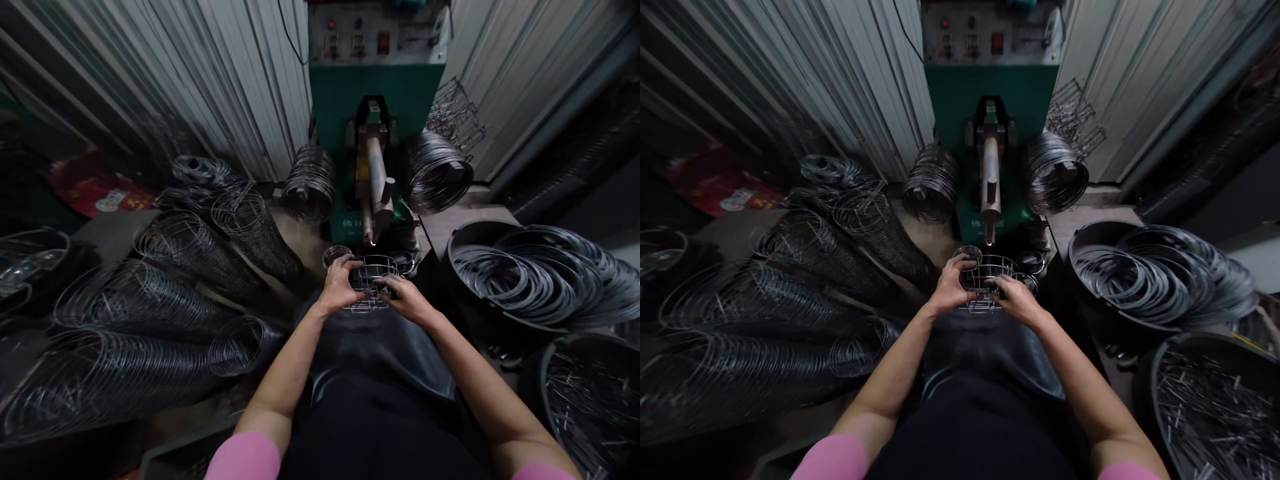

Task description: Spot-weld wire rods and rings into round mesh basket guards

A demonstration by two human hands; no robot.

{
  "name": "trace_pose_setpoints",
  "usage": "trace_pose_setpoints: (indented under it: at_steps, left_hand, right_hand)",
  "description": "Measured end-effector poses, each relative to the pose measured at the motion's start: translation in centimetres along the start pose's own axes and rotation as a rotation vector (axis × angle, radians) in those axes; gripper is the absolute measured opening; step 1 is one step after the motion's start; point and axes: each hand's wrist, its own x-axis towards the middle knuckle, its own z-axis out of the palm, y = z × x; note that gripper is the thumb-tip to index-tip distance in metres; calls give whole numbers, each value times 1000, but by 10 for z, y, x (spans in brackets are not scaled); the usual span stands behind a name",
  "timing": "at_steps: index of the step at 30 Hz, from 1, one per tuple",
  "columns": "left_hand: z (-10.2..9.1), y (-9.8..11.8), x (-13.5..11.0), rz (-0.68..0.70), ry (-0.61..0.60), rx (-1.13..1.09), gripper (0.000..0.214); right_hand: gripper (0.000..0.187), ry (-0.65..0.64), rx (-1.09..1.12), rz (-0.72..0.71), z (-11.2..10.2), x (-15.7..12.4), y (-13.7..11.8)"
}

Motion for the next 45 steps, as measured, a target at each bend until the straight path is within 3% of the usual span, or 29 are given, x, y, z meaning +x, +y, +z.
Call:
trace_pose_setpoints:
  at_steps: [15, 23, 30, 36, 38, 41, 45]
  left_hand:
    - [1, -21, 25, 29, -20, -30, 75]
    - [-1, -31, 55, -12, -57, -62, 74]
    - [5, -29, 60, 17, 3, -63, 71]
    - [5, -26, 73, -91, 53, -5, 69]
    - [8, -28, 75, -92, 52, -30, 68]
    - [11, -34, 78, -93, 74, -39, 71]
    - [12, -40, 89, -119, 121, -21, 70]
  right_hand:
    - [19, 51, -48, -74, 5, 23, 13]
    - [16, 92, -120, -86, -6, 50, 24]
    - [17, 173, -140, -2, -2, 49, 28]
    - [19, 251, -125, 91, -2, 60, 30]
    - [22, 366, -55, 140, -3, 54, 28]
    - [33, 549, 125, 351, 0, 31, 29]
    - [30, 564, 331, 548, 19, -16, 45]
